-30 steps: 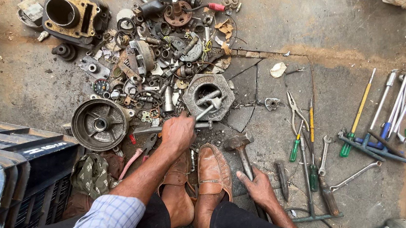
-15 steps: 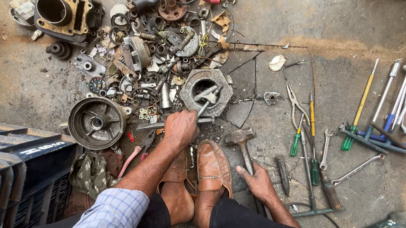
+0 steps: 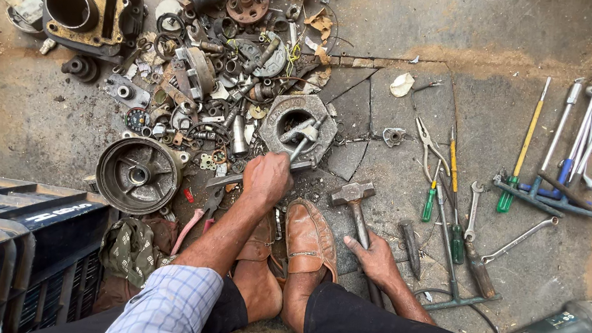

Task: The person sits on the floor and uses a hammer and a metal punch to repeatedly strike a metal component placed on a concrete block. The person adjusts the component and tools between strikes.

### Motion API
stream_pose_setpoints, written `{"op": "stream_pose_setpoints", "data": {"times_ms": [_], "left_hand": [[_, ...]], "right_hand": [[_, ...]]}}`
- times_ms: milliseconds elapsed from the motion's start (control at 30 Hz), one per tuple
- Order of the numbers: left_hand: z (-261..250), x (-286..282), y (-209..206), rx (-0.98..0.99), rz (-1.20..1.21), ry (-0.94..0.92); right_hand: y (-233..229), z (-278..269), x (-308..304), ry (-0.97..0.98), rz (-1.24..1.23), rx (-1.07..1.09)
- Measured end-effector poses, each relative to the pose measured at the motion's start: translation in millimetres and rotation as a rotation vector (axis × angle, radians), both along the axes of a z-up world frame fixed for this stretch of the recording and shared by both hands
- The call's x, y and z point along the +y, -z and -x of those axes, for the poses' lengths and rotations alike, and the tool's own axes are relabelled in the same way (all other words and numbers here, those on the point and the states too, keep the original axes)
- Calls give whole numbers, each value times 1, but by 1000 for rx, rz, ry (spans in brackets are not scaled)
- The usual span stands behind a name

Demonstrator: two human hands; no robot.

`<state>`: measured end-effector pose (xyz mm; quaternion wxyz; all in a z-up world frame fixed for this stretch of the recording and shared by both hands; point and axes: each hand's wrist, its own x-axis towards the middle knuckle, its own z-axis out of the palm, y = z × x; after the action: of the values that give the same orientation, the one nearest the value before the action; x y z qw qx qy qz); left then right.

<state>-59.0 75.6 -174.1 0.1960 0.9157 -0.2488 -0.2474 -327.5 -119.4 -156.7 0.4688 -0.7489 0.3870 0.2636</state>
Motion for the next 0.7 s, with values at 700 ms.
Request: {"op": "stream_pose_setpoints", "data": {"times_ms": [700], "left_hand": [[6, 18, -70, 130, -56, -93]], "right_hand": [[-3, -5, -1, -16, 11, 48]]}}
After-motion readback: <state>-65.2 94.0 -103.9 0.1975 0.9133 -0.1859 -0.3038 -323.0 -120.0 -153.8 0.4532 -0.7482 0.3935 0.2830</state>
